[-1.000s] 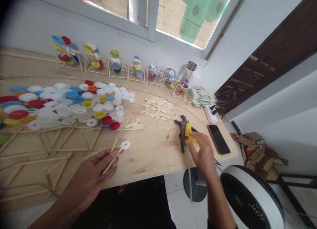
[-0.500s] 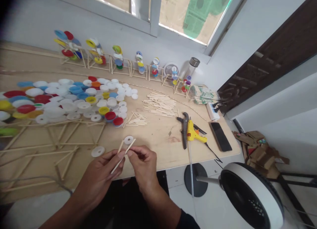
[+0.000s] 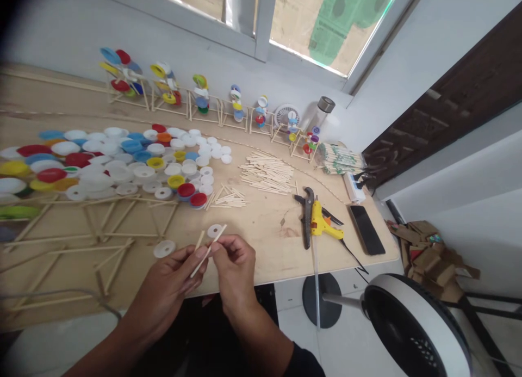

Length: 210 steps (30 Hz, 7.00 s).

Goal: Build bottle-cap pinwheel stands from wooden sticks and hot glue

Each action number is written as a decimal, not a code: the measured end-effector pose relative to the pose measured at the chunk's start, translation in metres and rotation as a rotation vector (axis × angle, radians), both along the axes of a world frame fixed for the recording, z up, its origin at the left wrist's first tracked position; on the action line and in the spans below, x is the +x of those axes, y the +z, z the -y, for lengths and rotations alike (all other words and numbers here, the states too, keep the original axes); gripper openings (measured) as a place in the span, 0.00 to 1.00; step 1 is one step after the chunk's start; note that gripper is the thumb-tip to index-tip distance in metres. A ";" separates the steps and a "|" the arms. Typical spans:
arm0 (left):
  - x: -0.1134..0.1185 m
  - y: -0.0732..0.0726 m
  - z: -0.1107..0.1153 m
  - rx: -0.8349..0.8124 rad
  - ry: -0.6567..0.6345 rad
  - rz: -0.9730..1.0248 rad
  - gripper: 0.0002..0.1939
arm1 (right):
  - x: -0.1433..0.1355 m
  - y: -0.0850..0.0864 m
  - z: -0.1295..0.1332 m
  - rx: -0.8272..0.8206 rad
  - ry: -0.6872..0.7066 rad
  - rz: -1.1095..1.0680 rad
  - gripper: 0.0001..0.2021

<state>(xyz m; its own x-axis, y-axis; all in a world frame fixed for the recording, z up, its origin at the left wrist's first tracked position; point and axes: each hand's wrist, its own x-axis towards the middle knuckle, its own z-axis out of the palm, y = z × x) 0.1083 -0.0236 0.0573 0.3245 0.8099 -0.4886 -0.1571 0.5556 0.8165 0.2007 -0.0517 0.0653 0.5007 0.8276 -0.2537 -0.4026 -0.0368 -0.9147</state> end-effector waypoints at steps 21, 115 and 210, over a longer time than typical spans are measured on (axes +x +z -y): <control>-0.010 0.014 -0.023 0.438 -0.123 -0.268 0.17 | 0.032 0.003 0.009 -0.045 0.128 0.149 0.09; -0.008 0.003 -0.032 0.608 -0.232 -0.416 0.15 | 0.028 -0.009 0.007 -0.065 0.169 0.334 0.11; -0.074 -0.038 -0.003 1.447 -0.176 -1.198 0.08 | 0.041 -0.036 0.051 -0.033 0.201 1.475 0.03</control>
<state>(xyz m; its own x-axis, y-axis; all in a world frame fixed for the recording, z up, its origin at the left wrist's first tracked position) 0.0343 -0.0209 0.0189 0.4887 0.7489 0.4477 0.7477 -0.6239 0.2274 0.2420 -0.1031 0.0296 0.1972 0.9166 0.3479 0.8769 -0.0063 -0.4806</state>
